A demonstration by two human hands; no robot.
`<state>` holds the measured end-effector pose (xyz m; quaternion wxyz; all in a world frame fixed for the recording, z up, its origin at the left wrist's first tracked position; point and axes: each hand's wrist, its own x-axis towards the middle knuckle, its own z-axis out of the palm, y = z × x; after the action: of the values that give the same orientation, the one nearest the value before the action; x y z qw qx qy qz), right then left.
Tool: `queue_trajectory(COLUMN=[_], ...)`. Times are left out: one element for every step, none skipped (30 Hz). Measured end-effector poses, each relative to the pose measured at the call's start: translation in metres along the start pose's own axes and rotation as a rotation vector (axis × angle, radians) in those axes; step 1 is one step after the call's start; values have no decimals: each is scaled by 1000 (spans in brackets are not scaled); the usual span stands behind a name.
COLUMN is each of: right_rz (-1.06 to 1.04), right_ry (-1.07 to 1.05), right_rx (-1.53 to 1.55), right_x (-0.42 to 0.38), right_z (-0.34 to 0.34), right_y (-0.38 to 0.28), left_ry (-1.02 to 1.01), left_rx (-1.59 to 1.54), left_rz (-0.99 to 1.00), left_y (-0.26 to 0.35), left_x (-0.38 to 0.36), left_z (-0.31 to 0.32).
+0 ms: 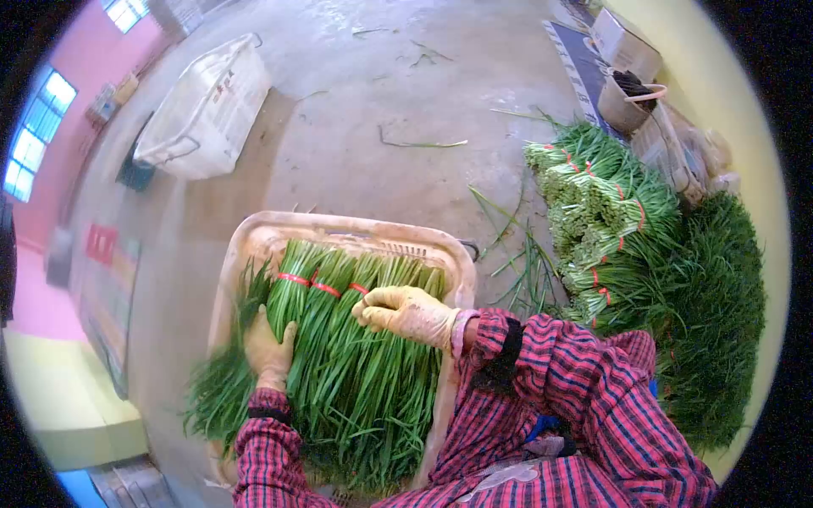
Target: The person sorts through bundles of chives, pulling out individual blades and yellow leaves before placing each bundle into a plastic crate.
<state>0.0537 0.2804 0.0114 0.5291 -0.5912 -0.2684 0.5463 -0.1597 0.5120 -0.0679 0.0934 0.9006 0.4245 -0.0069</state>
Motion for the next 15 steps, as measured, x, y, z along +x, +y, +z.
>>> queue_trajectory(right_rz=[-22, -74, -96, -120, -145, -172, -199, -238, -253, -273, -289, -292, -268, -201, -128], right_ry=[2, 30, 60, 75, 106, 131, 161, 213, 275, 319, 374, 433, 508, 600, 696], right_rx=[-5, -100, -74, -47, -35, -8, 22, 98, 105, 187, 250, 393, 327, 321, 323], right_x=[-7, -11, -25, -29, -46, -61, -80, -94, -109, -121, -128, -130, -145, -158, -167], right_z=[-1, -5, -6, -14, -22, -35, -48, -61, -78, -93, -120, -136, -157, -180, -202], right_y=[-3, 0, -14, -17, -16, -15, -12, -1, 9, 11, 24, 34, 46, 70, 96], left_ry=[5, 43, 69, 104, 140, 162, 180, 180, 191, 240, 287, 298, 297, 67, 135], left_rx=[0, 8, 6, -18, -61, -56, -52, 0, 57, 77, 71, 134, 192, 177, 260], left_rz=[31, 23, 33, 52, 81, 105, 134, 141, 138, 171, 206, 252, 311, 160, 182], left_y=[3, 3, 6, 3, -3, -6, -6, -5, -4, -9, 1, -1, 6, 35, 27], left_x=[-1, -2, -3, -3, -10, -11, -10, -8, -4, -2, 11, 17, 19, 5, 1], left_z=[-5, -6, -3, 1, 9, 18, 25, 29, 34, 34, 59, 55, 52, 37, 54])
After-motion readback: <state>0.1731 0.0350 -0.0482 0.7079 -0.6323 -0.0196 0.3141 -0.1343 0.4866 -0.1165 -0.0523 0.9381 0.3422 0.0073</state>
